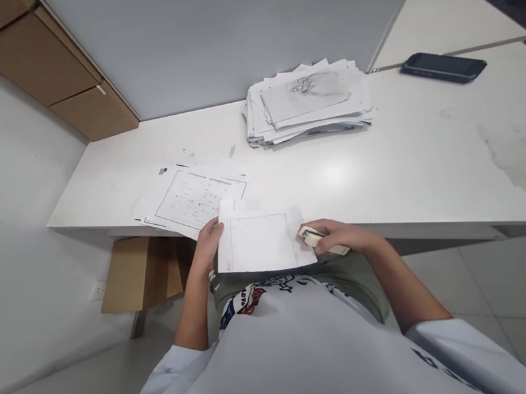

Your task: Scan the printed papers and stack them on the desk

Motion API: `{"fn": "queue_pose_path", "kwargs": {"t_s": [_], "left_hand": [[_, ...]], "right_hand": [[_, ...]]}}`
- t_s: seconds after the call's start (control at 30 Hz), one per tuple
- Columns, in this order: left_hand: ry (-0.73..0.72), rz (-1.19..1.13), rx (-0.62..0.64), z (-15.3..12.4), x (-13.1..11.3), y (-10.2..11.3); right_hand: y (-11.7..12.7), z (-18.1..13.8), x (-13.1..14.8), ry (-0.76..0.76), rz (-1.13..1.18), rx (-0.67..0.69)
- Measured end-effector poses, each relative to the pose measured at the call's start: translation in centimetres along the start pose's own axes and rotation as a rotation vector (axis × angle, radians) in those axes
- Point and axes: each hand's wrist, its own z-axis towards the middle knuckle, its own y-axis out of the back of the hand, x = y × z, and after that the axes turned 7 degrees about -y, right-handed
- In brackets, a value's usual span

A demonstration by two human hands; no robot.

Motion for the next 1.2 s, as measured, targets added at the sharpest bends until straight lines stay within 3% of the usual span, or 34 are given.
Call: {"fn": "queue_pose_path", "kwargs": {"t_s": [0.17, 0.33, 0.53, 0.77, 0.93, 1.07, 1.2], "left_hand": [[0.004, -0.013, 0.096, -0.2, -0.8, -0.2], [0.006, 0.06, 0.083, -0.2, -1.0, -0.5], [-0.003, 0.148, 0.064, 0.0, -1.0, -1.3], [-0.122, 0.206, 0.107, -0.3, -0.4, -2.7], [-0.141, 0.068, 0.048, -1.1, -0.2, -4.6], [-0.123, -0.271, -0.072, -1.6, -0.3, -7.7], [-0.109, -0.504, -0.1, -2.1, 0.0, -11.7]], "right_hand": [[0.4, 0.3, 1.0, 0.093, -0.179, -0.13], [0.0, 0.2, 0.2, 0.105, -0.172, -0.311], [-0.5, -0.3, -1.0, 0.097, -0.148, -0.26], [0.1, -0.6, -2.1, 0.07, -0.158, -0.271], [0.3, -3.1, -4.5, 0.06, 0.001, -0.41], [-3.3, -4.5, -7.3, 0.103, 0.309, -0.402], [-8.4, -2.2, -7.8, 0.084, 0.492, -0.316]]}}
